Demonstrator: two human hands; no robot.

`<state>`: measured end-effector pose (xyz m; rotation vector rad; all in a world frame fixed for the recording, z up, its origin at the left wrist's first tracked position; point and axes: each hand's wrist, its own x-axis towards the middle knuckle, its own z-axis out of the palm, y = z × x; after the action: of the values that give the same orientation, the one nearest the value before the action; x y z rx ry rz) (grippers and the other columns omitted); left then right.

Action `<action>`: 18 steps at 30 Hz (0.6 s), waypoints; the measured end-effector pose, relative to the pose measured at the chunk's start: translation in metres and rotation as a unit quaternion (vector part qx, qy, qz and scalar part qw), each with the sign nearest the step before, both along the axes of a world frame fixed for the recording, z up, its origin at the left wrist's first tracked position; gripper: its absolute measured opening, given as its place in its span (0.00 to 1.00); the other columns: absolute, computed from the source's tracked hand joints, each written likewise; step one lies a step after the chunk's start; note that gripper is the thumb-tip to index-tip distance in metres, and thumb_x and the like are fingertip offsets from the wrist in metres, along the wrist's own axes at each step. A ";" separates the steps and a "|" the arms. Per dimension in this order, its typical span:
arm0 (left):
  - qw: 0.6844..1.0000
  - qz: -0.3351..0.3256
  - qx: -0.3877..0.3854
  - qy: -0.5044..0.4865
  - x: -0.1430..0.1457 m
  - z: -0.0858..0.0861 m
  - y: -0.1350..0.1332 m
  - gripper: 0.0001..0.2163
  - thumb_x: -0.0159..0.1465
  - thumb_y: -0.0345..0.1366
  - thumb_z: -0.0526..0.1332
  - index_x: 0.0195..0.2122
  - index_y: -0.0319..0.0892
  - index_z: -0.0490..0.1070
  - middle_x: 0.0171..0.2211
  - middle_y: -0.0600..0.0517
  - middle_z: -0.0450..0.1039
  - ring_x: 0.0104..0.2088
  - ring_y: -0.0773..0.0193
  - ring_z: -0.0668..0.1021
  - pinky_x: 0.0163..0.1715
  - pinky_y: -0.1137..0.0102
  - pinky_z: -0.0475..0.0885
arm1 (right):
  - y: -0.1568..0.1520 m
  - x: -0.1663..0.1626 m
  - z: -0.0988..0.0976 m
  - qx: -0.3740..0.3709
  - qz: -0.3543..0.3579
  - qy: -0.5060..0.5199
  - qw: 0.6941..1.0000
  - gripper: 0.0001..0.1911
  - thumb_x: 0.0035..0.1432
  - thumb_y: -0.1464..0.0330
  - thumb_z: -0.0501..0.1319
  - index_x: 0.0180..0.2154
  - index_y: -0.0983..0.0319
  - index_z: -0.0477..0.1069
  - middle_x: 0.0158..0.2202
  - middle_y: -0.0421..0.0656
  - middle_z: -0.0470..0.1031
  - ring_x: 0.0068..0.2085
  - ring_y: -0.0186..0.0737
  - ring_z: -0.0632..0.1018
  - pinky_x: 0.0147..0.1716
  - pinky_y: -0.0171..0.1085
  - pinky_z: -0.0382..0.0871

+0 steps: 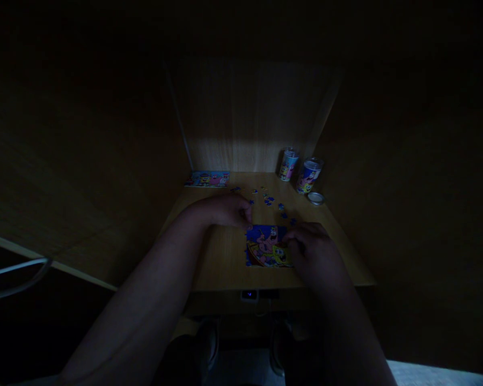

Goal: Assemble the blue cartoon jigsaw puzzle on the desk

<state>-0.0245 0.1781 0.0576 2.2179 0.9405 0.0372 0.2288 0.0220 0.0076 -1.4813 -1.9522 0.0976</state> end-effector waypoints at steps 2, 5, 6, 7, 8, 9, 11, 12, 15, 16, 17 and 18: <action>1.000 0.002 0.006 0.000 0.000 0.000 -0.001 0.04 0.59 0.36 0.74 0.34 0.44 0.82 0.33 0.56 0.84 0.35 0.62 0.81 0.34 0.72 0.68 | 0.000 0.000 0.000 0.000 0.001 0.003 1.000 0.13 0.67 0.76 0.61 0.36 0.57 0.82 0.39 0.45 0.82 0.46 0.51 0.77 0.49 0.47 0.69; 1.000 0.003 0.010 -0.006 0.001 0.000 -0.002 0.05 0.59 0.37 0.73 0.34 0.45 0.82 0.33 0.56 0.84 0.35 0.62 0.81 0.34 0.72 0.68 | 0.000 0.001 -0.001 0.001 0.002 0.003 1.000 0.13 0.66 0.76 0.61 0.36 0.57 0.82 0.38 0.45 0.82 0.46 0.51 0.78 0.49 0.47 0.70; 1.000 0.002 0.012 -0.008 0.001 0.000 -0.002 0.05 0.59 0.37 0.73 0.35 0.45 0.82 0.32 0.56 0.83 0.35 0.62 0.81 0.34 0.72 0.68 | 0.001 0.001 -0.002 0.001 0.002 0.002 1.000 0.13 0.66 0.76 0.61 0.36 0.57 0.82 0.38 0.45 0.82 0.46 0.51 0.78 0.50 0.48 0.70; 1.000 0.000 0.013 -0.009 0.002 0.001 -0.003 0.05 0.59 0.37 0.73 0.35 0.45 0.81 0.32 0.56 0.83 0.35 0.62 0.81 0.34 0.72 0.68 | 0.001 0.001 -0.003 0.001 0.003 0.000 1.000 0.13 0.66 0.76 0.61 0.36 0.57 0.82 0.38 0.45 0.82 0.46 0.51 0.78 0.50 0.48 0.70; 1.000 -0.001 0.014 -0.011 0.002 0.001 -0.003 0.05 0.59 0.37 0.73 0.34 0.44 0.81 0.32 0.56 0.83 0.34 0.62 0.81 0.34 0.72 0.68 | 0.001 0.001 -0.003 0.002 0.003 0.001 1.000 0.12 0.66 0.76 0.61 0.36 0.57 0.82 0.39 0.45 0.82 0.46 0.51 0.78 0.50 0.48 0.71; 1.000 -0.003 0.016 -0.011 0.002 0.002 -0.004 0.05 0.59 0.37 0.73 0.34 0.44 0.81 0.32 0.56 0.83 0.34 0.63 0.81 0.34 0.72 0.68 | 0.001 0.001 -0.002 0.004 0.004 0.004 1.000 0.12 0.66 0.76 0.61 0.37 0.57 0.82 0.39 0.45 0.82 0.47 0.52 0.78 0.50 0.49 0.71; 1.000 -0.001 0.025 -0.014 0.003 0.004 -0.005 0.05 0.59 0.37 0.73 0.35 0.44 0.81 0.33 0.56 0.83 0.34 0.63 0.80 0.34 0.73 0.68 | -0.002 0.000 0.003 0.018 0.015 0.022 0.999 0.13 0.67 0.76 0.60 0.38 0.56 0.82 0.40 0.45 0.83 0.48 0.51 0.79 0.50 0.49 0.72; 0.999 0.004 0.033 -0.018 0.003 0.005 -0.006 0.06 0.61 0.38 0.73 0.36 0.44 0.81 0.33 0.56 0.83 0.35 0.63 0.80 0.34 0.73 0.68 | -0.005 -0.001 0.008 0.025 0.031 0.039 0.998 0.14 0.68 0.76 0.60 0.39 0.56 0.82 0.41 0.45 0.84 0.48 0.51 0.79 0.50 0.49 0.72; 0.995 0.049 0.084 -0.032 0.002 0.010 -0.004 0.08 0.68 0.42 0.68 0.39 0.43 0.80 0.37 0.54 0.83 0.37 0.61 0.80 0.37 0.71 0.69 | -0.026 -0.013 0.035 0.009 0.135 0.141 0.981 0.16 0.70 0.74 0.57 0.45 0.52 0.83 0.46 0.43 0.85 0.52 0.48 0.81 0.52 0.50 0.75; 0.991 0.074 0.108 -0.035 0.002 0.011 -0.003 0.09 0.70 0.43 0.65 0.40 0.43 0.79 0.37 0.53 0.82 0.38 0.60 0.80 0.38 0.70 0.69 | -0.037 -0.019 0.046 -0.024 0.199 0.185 0.962 0.17 0.70 0.73 0.58 0.47 0.49 0.83 0.48 0.42 0.85 0.54 0.47 0.81 0.54 0.50 0.77; 0.985 0.103 0.133 -0.036 0.000 0.012 -0.001 0.10 0.72 0.43 0.63 0.41 0.42 0.79 0.38 0.51 0.82 0.39 0.59 0.80 0.40 0.69 0.69 | -0.049 -0.026 0.056 -0.076 0.288 0.225 0.928 0.18 0.70 0.71 0.59 0.49 0.46 0.83 0.49 0.40 0.85 0.55 0.46 0.82 0.55 0.50 0.78; 0.978 0.132 0.158 -0.034 -0.001 0.013 0.001 0.10 0.73 0.42 0.61 0.41 0.42 0.78 0.39 0.49 0.82 0.40 0.58 0.80 0.41 0.67 0.69 | -0.062 -0.034 0.066 -0.154 0.421 0.243 0.860 0.18 0.68 0.68 0.60 0.50 0.42 0.83 0.50 0.38 0.86 0.57 0.46 0.83 0.55 0.50 0.80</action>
<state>-0.0255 0.1787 0.0701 2.3410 1.2563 0.4101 0.1944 -0.0397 0.0734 -0.5558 -2.0425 1.0978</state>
